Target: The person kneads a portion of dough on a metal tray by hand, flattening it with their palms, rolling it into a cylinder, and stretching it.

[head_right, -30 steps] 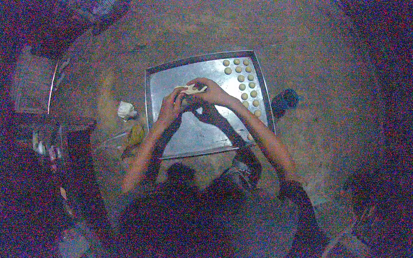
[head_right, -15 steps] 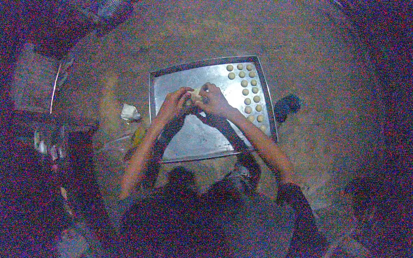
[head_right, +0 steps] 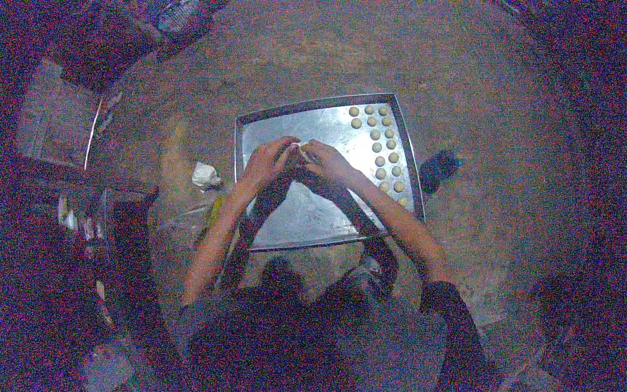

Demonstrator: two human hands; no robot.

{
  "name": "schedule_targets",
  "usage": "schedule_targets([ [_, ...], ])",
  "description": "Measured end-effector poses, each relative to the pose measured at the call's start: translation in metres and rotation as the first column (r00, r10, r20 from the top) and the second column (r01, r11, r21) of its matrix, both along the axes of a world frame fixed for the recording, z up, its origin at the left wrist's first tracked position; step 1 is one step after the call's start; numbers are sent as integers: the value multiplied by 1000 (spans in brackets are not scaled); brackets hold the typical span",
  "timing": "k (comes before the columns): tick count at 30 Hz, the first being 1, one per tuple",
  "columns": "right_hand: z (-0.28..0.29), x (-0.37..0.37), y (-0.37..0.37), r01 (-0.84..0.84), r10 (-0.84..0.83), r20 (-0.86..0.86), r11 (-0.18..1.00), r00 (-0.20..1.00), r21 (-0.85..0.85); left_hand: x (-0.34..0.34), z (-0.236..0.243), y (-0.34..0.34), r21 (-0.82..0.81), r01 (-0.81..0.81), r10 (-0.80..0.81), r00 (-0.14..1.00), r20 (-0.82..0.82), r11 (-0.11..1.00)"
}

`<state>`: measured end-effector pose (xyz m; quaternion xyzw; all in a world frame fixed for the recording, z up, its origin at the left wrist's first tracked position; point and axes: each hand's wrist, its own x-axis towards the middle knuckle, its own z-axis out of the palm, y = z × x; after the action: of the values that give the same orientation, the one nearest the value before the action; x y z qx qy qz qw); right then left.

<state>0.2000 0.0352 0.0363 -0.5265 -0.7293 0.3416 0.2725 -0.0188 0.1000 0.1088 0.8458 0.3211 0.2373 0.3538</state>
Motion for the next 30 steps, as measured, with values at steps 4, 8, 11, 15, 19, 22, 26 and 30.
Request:
schedule_targets([
  [4,12,20,-3,49,-49,-13,999,999,-20,-5,12,-3,-30,-6,4,996,-85,1000],
  [8,32,27,-10,88,-81,-108,994,991,57,-7,23,-3,18,14,-12,996,-84,1000],
  [11,30,30,-10,165,-176,-232,984,957,-70,-6,32,-1,34,43,-42,998,-36,999],
  [15,33,27,2,179,-200,-328,979,923,-95,-11,41,9,70,50,-49,999,-16,996],
  [19,39,37,21,177,-213,-288,973,934,-146,-10,42,24,137,1,4,1000,-31,991],
  [22,52,41,31,140,-182,-216,970,959,-199,-14,45,33,81,-21,20,1000,11,997],
  [26,73,48,37,128,-169,-94,932,981,-340,-16,40,35,56,-57,56,998,19,997],
  [30,65,53,23,139,-214,-151,907,965,-397,-12,25,28,-11,-64,64,998,0,998],
])
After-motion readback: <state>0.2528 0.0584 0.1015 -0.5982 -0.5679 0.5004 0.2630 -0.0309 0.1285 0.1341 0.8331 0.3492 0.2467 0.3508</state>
